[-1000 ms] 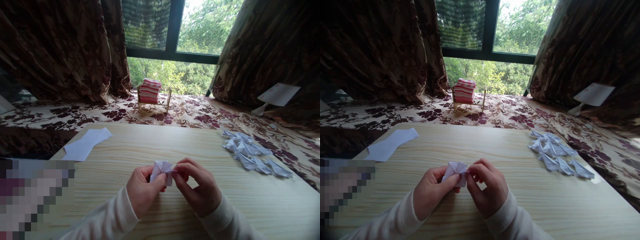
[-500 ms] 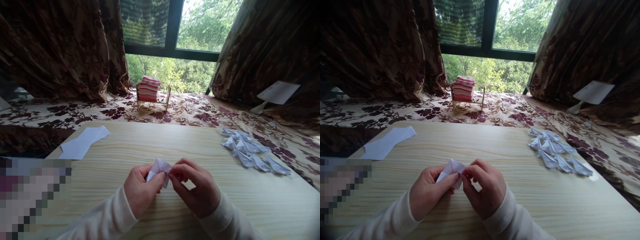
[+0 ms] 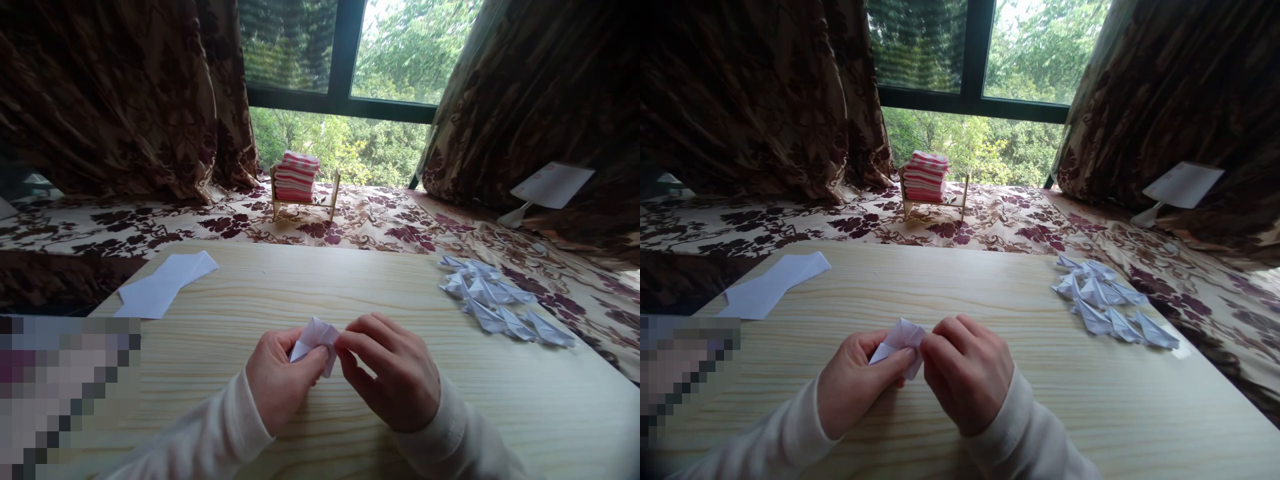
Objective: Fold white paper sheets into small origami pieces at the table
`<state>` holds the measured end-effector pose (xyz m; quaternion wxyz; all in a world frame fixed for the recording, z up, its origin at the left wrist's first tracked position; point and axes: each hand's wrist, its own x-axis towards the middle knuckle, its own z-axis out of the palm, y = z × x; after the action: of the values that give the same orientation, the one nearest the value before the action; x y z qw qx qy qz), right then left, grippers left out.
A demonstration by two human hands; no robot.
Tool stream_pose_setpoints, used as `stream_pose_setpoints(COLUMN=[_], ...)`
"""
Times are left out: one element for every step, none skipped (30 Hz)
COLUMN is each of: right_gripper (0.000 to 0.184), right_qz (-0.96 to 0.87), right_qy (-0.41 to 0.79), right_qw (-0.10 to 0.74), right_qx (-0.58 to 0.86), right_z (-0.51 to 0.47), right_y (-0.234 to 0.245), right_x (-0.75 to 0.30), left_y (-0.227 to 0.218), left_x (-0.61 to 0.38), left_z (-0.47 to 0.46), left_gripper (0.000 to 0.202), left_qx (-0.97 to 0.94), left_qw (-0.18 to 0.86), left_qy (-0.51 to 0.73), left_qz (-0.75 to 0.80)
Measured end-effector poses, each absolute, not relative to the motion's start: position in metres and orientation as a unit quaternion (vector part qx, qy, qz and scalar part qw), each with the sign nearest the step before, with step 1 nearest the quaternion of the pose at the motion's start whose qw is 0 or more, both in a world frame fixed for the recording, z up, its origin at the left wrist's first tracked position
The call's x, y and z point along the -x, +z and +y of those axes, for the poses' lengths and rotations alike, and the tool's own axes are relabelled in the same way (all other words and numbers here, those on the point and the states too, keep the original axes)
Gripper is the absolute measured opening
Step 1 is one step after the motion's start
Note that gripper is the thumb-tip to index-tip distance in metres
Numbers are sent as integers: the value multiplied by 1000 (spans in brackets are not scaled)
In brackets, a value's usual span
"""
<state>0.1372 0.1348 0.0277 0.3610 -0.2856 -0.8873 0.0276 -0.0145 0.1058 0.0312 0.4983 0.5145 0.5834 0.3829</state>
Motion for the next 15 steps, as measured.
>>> stream_pose_setpoints(right_gripper=[14,14,14,15,15,16,17,18,19,19,19,18,17,17,17], right_qz=[-890,-893,-895,-897,-899,-901,-903,-905,-906,-908,-908,-909,-909,-910,-911], right_qy=[17,8,0,-6,-13,-19,-26,-33,-40,-46,-51,-55,-57,-57,-56], right_qw=[357,354,352,351,352,352,351,350,348,345,344,343,342,341,339], right_qx=[282,279,274,267,260,252,245,240,237,234,233,231,230,228,227], right_z=[135,135,135,134,134,134,134,134,134,134,134,133,133,133,133], right_y=[29,30,31,32,33,33,34,34,35,35,34,34,33,33,32], right_x=[-137,-137,-136,-136,-136,-135,-135,-135,-135,-135,-135,-135,-136,-136,-136], left_y=[31,31,31,32,32,32,32,33,34,35,35,36,37,37,37], left_x=[15,15,15,15,16,16,16,16,17,17,17,17,17,17,18], left_z=[106,106,106,106,106,107,107,107,108,108,109,109,109,109,109], left_gripper=[19,18,18,18,18,17,17,17,17,18,18,18,18,17,17], left_qx=[-514,-513,-511,-509,-506,-502,-500,-497,-495,-493,-490,-486,-483,-481,-480], left_qw=[498,497,498,499,502,505,508,511,514,518,523,530,536,540,544], left_qy=[382,381,381,381,382,383,383,384,384,383,381,379,376,375,375], left_qz=[585,587,588,589,588,588,587,587,586,585,584,583,581,580,577])
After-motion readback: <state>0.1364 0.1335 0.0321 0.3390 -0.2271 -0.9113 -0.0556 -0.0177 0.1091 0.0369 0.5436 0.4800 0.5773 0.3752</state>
